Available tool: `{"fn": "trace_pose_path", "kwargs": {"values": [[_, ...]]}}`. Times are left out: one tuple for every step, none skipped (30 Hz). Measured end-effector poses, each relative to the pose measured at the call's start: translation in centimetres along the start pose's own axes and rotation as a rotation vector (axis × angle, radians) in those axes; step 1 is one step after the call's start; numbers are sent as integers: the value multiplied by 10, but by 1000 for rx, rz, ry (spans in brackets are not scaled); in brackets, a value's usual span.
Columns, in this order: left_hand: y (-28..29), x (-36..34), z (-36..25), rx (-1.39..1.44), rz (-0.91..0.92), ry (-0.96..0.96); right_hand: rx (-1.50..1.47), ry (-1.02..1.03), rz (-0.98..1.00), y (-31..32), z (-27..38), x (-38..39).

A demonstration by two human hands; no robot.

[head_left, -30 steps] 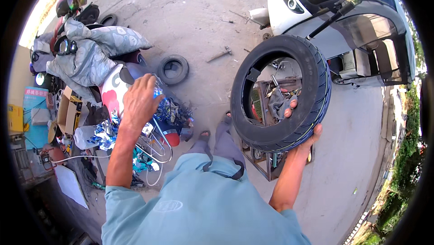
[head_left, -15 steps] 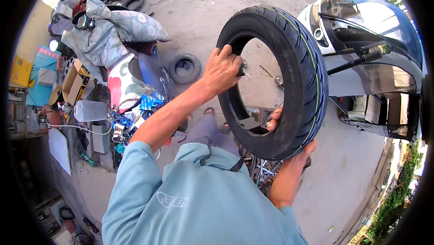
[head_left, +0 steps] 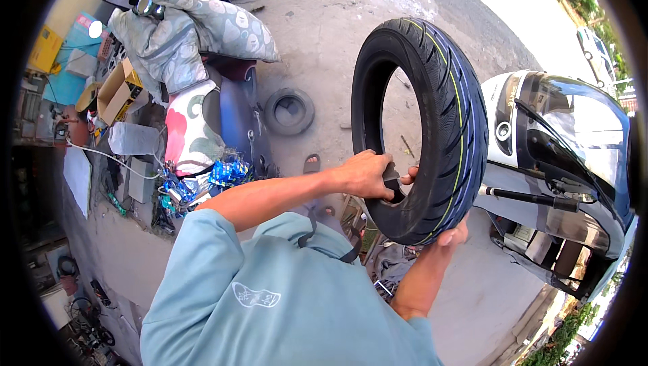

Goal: The person unboxes a new tire, removes a wheel from a motorcycle, and then uses two tire irons to pry the old tire off of the rim.

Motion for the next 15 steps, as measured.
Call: {"fn": "trace_pose_path", "kwargs": {"values": [[16, 0, 6, 145, -85, 17, 24, -31, 14, -4, 1, -17], [31, -1, 16, 289, -167, 36, 46, -61, 27, -5, 0, -34], [44, -4, 35, 700, -201, 91, -30, -38, 41, -3, -2, -49], [58, -3, 58, 910, -233, 86, -56, -56, 25, -1, -1, -58], [77, 5, 70, 1066, -270, 97, -86, -63, 17, 0, 3, -69], [97, 9, 93, 757, -267, 123, -119, -73, 12, -1, 5, -80], [102, 8, 119, 321, -163, 159, -92, -82, 28, -3, 7, -88], [97, 12, 144, -127, 105, 340, -69, -95, 41, -7, 7, -95], [112, 21, 158, -541, -85, 340, -55, -114, 67, -13, 7, -104], [127, 17, 161, -536, -196, 358, -36, -127, 104, -18, 7, -117], [137, 13, 162, -522, -303, 369, -60, -150, 109, -21, 7, -123], [142, -2, 161, -87, -301, 391, -98, -141, 123, -21, 7, -131], [149, -19, 154, 121, -357, 334, -140, -146, 136, -21, 6, -138], [149, -38, 150, 284, -376, 342, -181, -153, 148, -20, 5, -148], [148, -62, 146, 445, -396, 335, -358, -133, 269, -22, 7, -158]]}}
Point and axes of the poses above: each hand's wrist, its own x-axis away from the middle knuckle, its own y-axis out of the back of the hand, z = x × y, the point moved 9 cm from there along -x, towards the middle knuckle, and after that the axes turned 14 degrees about -x, right-handed, at the moved point
